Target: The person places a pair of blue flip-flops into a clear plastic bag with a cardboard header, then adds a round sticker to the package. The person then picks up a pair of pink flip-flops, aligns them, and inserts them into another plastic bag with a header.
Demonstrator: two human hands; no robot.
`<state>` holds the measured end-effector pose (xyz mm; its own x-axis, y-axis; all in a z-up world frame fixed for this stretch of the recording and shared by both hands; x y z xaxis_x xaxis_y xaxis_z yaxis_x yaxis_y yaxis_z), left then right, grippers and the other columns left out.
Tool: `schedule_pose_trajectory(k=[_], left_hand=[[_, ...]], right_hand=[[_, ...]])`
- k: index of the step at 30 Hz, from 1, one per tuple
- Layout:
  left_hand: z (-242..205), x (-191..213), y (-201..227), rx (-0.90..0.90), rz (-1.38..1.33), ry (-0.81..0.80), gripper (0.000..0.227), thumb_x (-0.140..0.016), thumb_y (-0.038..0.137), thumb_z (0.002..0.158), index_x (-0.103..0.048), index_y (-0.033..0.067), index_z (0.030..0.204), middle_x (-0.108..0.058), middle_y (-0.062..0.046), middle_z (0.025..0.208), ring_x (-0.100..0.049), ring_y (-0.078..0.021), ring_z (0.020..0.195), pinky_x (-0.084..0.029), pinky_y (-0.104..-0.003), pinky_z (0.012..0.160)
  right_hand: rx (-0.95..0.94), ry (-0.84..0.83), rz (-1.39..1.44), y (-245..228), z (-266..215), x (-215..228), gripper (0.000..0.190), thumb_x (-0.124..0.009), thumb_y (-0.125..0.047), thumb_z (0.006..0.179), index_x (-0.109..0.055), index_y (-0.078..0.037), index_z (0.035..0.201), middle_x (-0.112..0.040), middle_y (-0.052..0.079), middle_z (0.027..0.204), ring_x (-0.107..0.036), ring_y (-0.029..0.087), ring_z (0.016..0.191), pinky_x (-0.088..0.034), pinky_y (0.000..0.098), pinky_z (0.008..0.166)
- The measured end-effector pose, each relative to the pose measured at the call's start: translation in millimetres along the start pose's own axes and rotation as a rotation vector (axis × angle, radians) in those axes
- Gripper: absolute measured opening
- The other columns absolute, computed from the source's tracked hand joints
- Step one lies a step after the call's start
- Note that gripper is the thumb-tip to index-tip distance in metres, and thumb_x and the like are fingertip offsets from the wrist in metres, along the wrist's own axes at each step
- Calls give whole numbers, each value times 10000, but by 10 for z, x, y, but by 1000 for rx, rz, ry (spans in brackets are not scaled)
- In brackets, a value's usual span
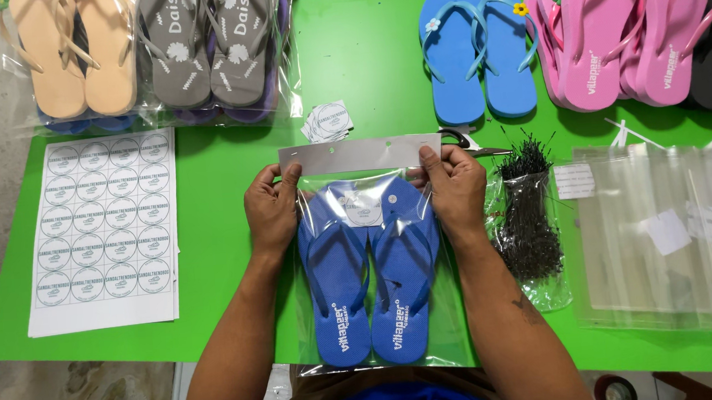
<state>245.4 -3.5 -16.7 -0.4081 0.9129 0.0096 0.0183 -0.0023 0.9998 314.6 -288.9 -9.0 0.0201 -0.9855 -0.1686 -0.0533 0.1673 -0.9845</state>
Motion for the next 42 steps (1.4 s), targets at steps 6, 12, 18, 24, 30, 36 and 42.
schedule_pose_trajectory(k=[6,12,18,24,30,36,42], left_hand=[[7,67,13,-25,65,41,269,-716,274,989,-705,6,1005,-622,15,559,-494,-20,420,-334,-199,387],[69,87,35,10,24,-62,241,-724,208,995,-710,-33,1005,-706,-54,735,-648,-81,594,-533,-228,537],[76,-16,-15,34,-84,-184,264,-717,118,952,-670,-43,1157,-767,-137,980,-752,-171,823,-640,-308,739],[105,2,-66,28,-82,-177,244,-614,164,1036,-671,-37,1161,-764,-108,934,-748,-146,792,-616,-276,722],[126,96,-82,69,-10,-131,268,-615,220,1057,-721,-25,1037,-738,-68,799,-677,-109,646,-548,-245,584],[129,240,-62,146,221,-98,221,-701,194,993,-704,-22,945,-714,-69,751,-665,-101,611,-501,-246,498],[134,179,-104,195,236,-236,155,-678,178,974,-723,29,974,-734,-29,756,-658,-75,614,-522,-235,525]], right_hand=[[11,-8,-100,-31,-1,-19,289,-599,-267,1054,-673,-24,916,-748,112,734,-710,124,587,-563,239,527],[6,-2,-136,-52,-14,-27,266,-708,-293,984,-667,-35,931,-753,86,746,-730,104,650,-592,230,590],[31,-92,-142,-63,-47,-78,261,-755,-294,945,-710,-37,954,-742,77,765,-721,92,675,-586,218,590],[-8,-77,-154,-7,4,-21,433,-552,-404,1043,-759,-31,969,-755,47,692,-716,82,576,-559,224,541],[112,-27,-277,74,16,39,377,-633,-321,1060,-798,-1,950,-736,62,712,-648,100,581,-515,263,529],[252,74,-585,-174,-106,-56,224,-687,-262,1003,-740,-49,959,-746,22,809,-713,97,680,-588,264,598],[609,165,-879,-776,-219,-255,176,-722,-204,1013,-697,-50,1095,-709,100,1042,-652,252,973,-535,411,865]])
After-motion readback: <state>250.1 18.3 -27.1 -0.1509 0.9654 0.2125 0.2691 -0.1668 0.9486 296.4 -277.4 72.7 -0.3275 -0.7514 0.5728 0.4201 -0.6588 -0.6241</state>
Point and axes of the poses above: each hand's wrist, its own z-axis towards the middle knuckle, its own x-axis out of the back of the hand, y = z × x, the point moved 7 cm from there along z, towards the middle knuckle
